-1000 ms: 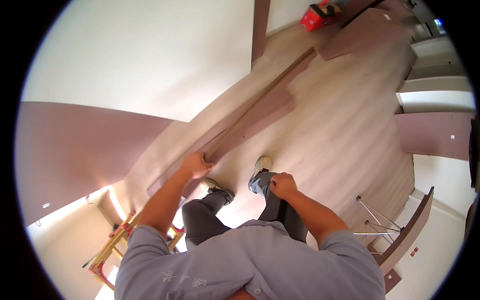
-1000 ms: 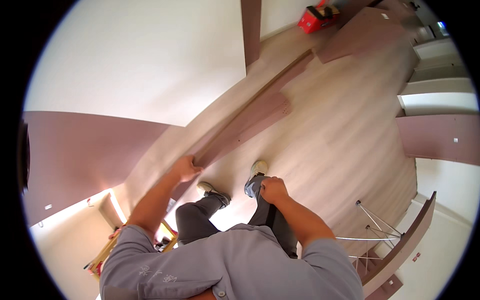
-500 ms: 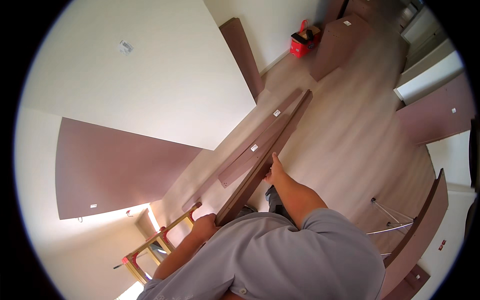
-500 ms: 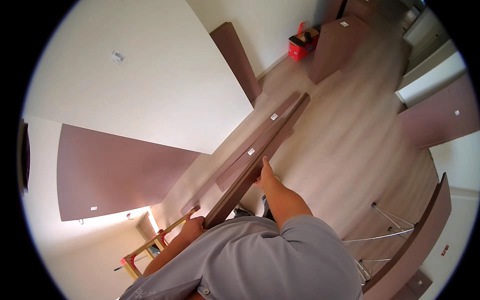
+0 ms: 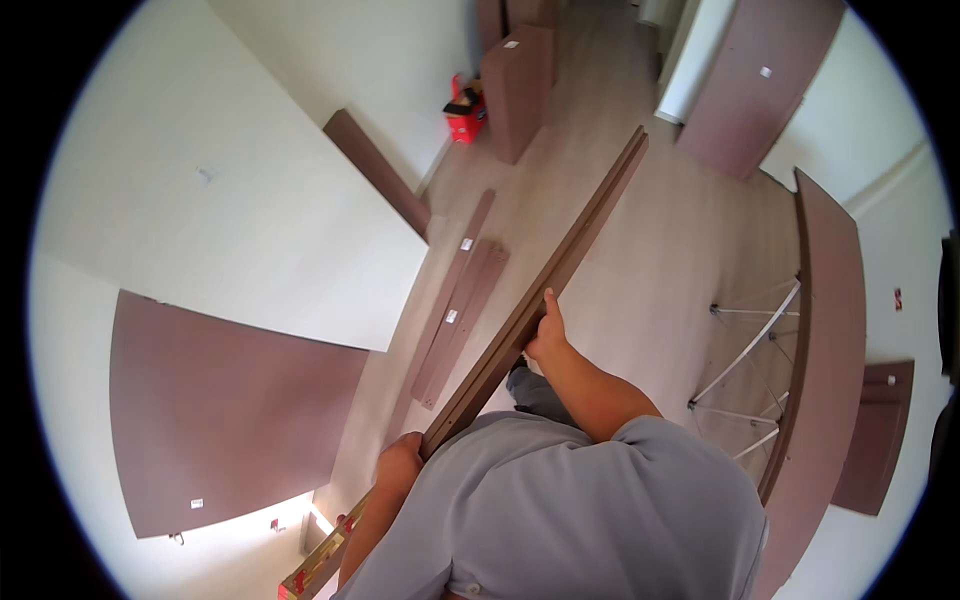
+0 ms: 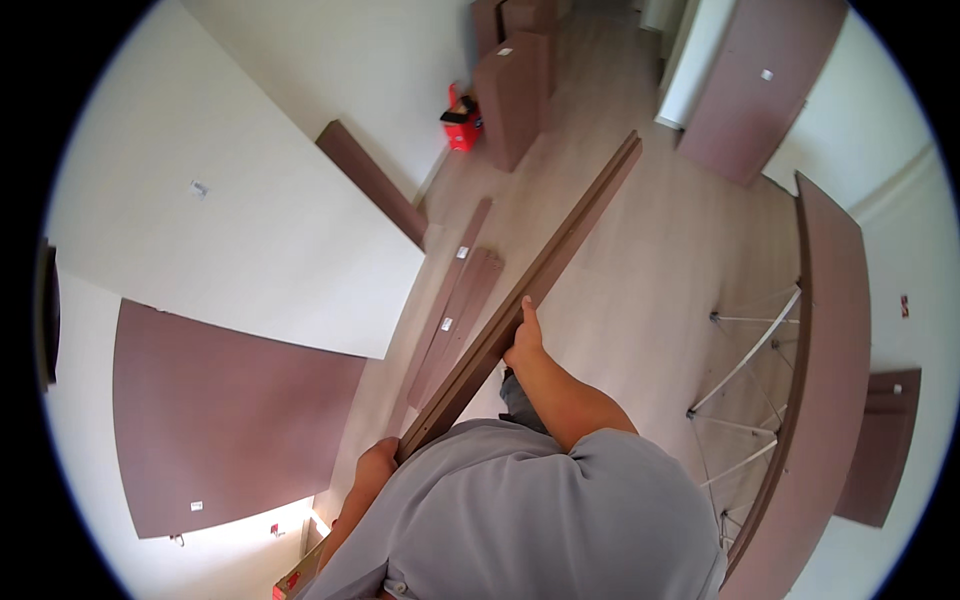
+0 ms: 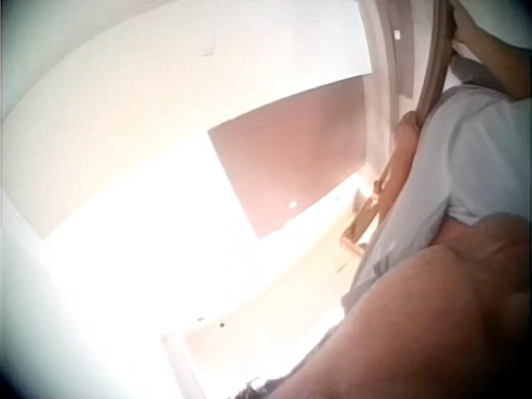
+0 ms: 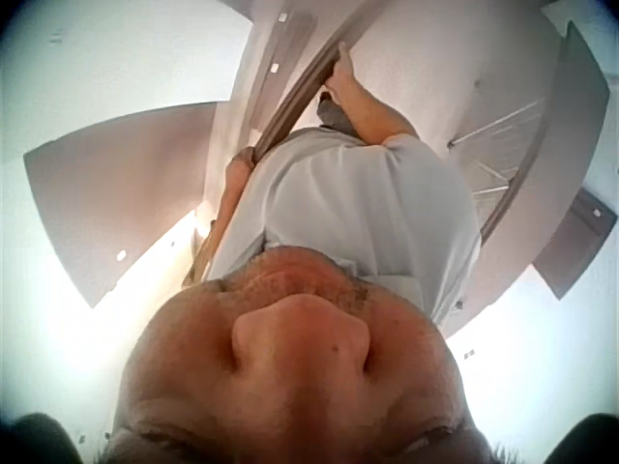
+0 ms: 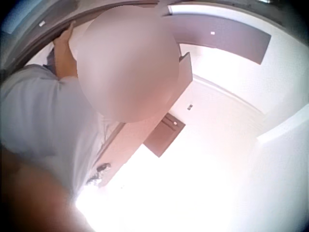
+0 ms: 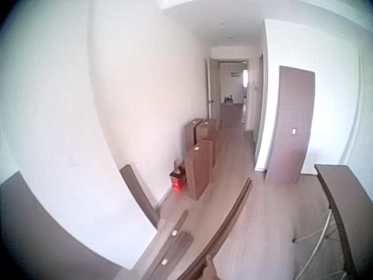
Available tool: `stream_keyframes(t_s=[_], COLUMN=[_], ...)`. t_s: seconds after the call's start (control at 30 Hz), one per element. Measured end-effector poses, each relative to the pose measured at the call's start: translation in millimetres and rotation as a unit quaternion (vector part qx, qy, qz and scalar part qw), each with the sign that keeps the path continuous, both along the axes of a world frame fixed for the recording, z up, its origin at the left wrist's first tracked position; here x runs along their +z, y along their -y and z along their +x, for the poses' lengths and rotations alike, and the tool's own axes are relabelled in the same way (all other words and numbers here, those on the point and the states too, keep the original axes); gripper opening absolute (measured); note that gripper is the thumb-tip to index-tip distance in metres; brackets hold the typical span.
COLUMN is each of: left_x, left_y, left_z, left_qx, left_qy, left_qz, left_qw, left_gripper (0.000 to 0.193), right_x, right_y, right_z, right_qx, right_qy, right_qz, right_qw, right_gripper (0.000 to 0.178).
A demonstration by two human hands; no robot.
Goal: The person moves a large wooden panel onto a metal frame, picks up a power drill and screws from a surface, and then uses the drill to drive screws into the panel to secure it.
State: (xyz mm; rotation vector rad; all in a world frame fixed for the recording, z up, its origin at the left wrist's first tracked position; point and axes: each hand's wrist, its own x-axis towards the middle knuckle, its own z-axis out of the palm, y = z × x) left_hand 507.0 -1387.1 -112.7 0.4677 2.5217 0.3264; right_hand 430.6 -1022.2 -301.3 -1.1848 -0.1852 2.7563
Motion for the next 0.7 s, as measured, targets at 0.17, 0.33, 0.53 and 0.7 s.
stream_keyframes(t_s=[0.17, 0.33, 0.53, 0.7], left_x=[-21.6, -13.7, -45.1, -3.9], left_y=[-18.1, -80.5, -172.4, -279.0], left_z=[26.4, 47.5, 59.8, 112.8], left_qx=[-0.036, -0.068, -0.133, -0.184], left_qy=[0.057, 0.123, 0.194, 0.231], left_qz=[0.141, 0.193, 0.265, 0.233], left_qw=[0.988, 0.971, 0.935, 0.926], left_gripper=[0.03, 0.039, 0.042, 0.037], right_x=[83.6, 165.5, 186.5, 212.8], right_y=[-54.1, -109.1, -204.6, -293.9], right_z=[101.4, 198.6, 330.9, 459.7], right_qx=[-0.061, -0.138, -0.289, -0.406], right_qy=[-0.02, -0.015, -0.081, -0.008], right_qz=[0.098, 0.196, 0.288, 0.241], right_qw=[0.993, 0.971, 0.909, 0.881], right_gripper=[0.07, 0.071, 0.072, 0.07])
